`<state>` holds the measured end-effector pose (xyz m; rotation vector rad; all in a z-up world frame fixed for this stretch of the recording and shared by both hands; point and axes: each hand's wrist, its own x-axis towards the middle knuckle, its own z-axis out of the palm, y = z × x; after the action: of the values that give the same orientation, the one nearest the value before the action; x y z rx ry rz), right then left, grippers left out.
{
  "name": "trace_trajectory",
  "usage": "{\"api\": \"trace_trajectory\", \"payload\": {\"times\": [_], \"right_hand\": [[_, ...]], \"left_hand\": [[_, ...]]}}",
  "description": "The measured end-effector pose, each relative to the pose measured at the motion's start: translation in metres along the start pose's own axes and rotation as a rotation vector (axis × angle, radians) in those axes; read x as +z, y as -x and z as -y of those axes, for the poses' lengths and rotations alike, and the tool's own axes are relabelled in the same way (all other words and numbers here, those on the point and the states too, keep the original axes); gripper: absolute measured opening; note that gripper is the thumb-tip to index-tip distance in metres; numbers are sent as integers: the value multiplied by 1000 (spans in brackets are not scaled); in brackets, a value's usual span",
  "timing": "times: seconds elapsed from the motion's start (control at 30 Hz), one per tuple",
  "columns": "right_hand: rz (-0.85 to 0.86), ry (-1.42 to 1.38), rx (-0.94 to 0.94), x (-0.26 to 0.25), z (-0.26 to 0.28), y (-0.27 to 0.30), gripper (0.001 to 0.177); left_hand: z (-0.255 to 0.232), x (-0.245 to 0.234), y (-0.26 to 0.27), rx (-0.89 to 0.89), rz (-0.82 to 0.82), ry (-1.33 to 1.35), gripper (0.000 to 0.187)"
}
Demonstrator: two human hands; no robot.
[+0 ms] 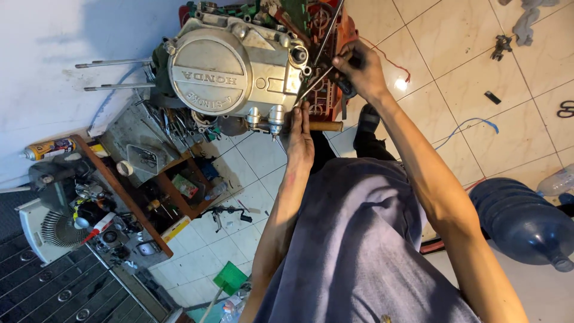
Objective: The person works on a Honda motorcycle engine placed on a red crate. They use a rubber mallet to tap the engine casing and a wrench to tighten bolts. The person also uses a T-handle tool to adjust internal components of the engine.
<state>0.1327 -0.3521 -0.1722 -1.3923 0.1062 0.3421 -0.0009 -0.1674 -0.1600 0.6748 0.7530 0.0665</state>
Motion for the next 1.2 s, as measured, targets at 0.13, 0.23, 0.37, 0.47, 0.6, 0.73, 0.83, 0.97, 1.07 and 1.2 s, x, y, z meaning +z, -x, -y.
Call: {"api": "trace_trajectory", "payload": {"times": [0.13,0.23,0.37,0.47,0.6,0.73,0.83,0.97,1.07,1.2], "right_hand": [[-14,-70,42,-4,-10,7,21],[-30,-4,-66,-5,-3,5,22],[3,0,-147,1,13,-7,22],[44,120,-240,8,19,-21,25],[58,296,-372,12,17,-38,31],[42,374,-291,13,26,-40,30],[6,495,-252,19,28,-48,34],[-31,668,-201,24,23,-58,50],[0,744,-48,28,28,-63,60],[11,739,-26,26,24,-69,70]], "left_hand": [[-1,19,7,44,9,-58,24],[1,23,7,9,12,-2,28],[9,12,-2,35,55,42,30],[15,-2,-9,68,16,41,30],[10,6,-7,60,-46,21,30],[9,14,-3,30,-65,49,31],[7,22,1,83,-77,8,31],[2,32,7,94,-136,-14,32],[-1,32,7,97,-137,-42,31],[2,20,-3,37,-121,-12,31]]}}
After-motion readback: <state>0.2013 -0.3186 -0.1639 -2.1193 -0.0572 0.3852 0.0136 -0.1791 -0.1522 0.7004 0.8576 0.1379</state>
